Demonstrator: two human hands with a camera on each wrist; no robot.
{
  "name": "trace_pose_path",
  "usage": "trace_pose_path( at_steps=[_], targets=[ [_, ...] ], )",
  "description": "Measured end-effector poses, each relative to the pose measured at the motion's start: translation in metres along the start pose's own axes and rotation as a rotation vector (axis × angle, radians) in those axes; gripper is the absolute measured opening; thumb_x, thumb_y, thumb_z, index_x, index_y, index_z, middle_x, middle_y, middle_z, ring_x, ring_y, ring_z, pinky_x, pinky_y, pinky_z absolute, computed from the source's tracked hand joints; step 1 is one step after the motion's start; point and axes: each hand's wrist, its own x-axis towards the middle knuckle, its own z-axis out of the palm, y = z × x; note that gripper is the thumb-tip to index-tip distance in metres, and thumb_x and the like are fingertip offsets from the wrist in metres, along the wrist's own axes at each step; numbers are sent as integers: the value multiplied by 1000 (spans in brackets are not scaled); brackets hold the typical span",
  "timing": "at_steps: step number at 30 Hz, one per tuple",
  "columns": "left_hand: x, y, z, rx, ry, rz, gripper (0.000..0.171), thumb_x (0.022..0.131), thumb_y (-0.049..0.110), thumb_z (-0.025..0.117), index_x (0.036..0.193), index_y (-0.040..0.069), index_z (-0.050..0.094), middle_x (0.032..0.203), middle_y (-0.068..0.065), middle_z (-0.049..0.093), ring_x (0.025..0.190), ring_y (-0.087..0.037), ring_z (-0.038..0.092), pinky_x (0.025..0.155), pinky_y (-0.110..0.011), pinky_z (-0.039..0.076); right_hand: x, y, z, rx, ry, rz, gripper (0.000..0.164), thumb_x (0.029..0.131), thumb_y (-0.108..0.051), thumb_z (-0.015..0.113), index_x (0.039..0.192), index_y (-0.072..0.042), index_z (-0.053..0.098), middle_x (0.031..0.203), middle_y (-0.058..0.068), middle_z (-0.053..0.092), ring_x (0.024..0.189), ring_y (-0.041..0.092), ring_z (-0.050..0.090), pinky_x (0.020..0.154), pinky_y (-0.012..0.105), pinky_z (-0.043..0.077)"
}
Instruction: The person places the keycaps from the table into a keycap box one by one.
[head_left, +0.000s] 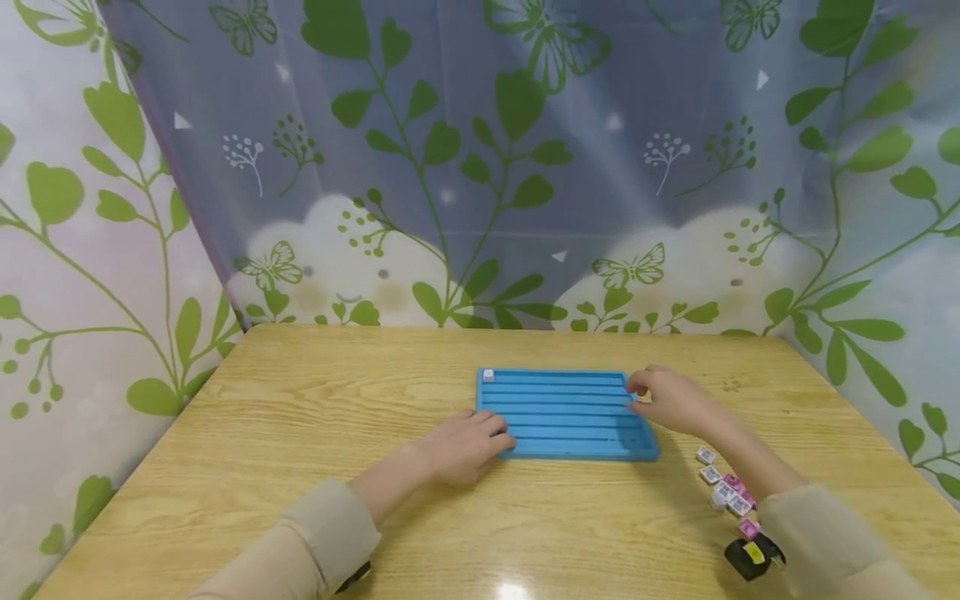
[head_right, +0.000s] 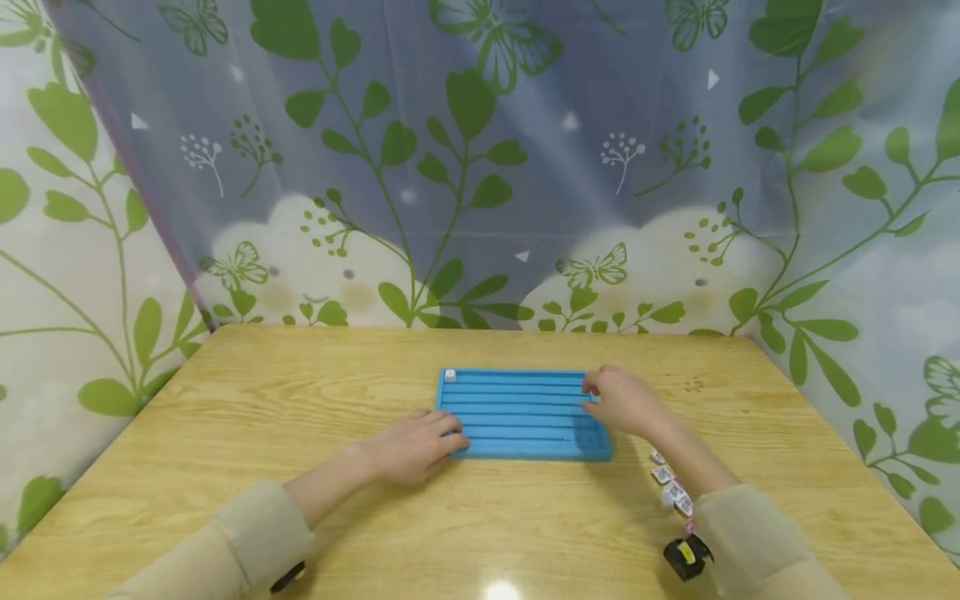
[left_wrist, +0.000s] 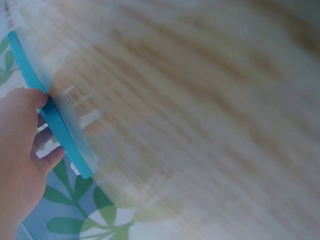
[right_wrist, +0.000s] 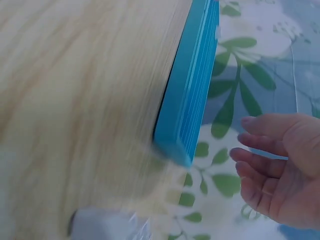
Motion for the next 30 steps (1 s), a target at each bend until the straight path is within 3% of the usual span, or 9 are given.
trace_pose_path(
  at_steps=[8, 18, 25, 30],
  targets=[
    [0, 0, 0, -1, 19, 9, 24, 94, 15, 52, 116, 16, 59, 107, -1, 55, 102, -17, 52, 88, -31, 44, -28, 25, -2, -23, -103, 52, 24, 80, -19, 71, 92, 1, 64, 83, 4, 60, 78, 24, 57, 69, 42, 47],
    [-1, 0, 0, -16, 19, 7, 24, 94, 15, 52, 117, 17, 59, 106, 0, 54, 102, -17, 52, 87, -31, 44, -50, 38, 1, 30, -236, 148, 33, 81, -24, 71, 99, 2, 62, 88, 8, 59, 78, 23, 56, 66, 41, 47],
    [-1, 0, 0, -18, 22, 4, 24, 94, 15, 53, 116, 17, 59, 106, 0, 55, 101, -17, 52, 87, -31, 44, -56, 40, 6, 47, -235, 169, 31, 79, -23, 72, 97, -1, 61, 84, 4, 58, 72, 17, 53, 61, 36, 46],
    [0, -1, 0, -13, 13, 1, 24, 94, 16, 53, 117, 17, 59, 106, 0, 55, 101, -16, 52, 87, -31, 44, -56, 43, 11, 84, -219, 166, 22, 78, -9, 70, 94, 2, 60, 83, 6, 58, 69, 17, 51, 59, 33, 44]
  ],
)
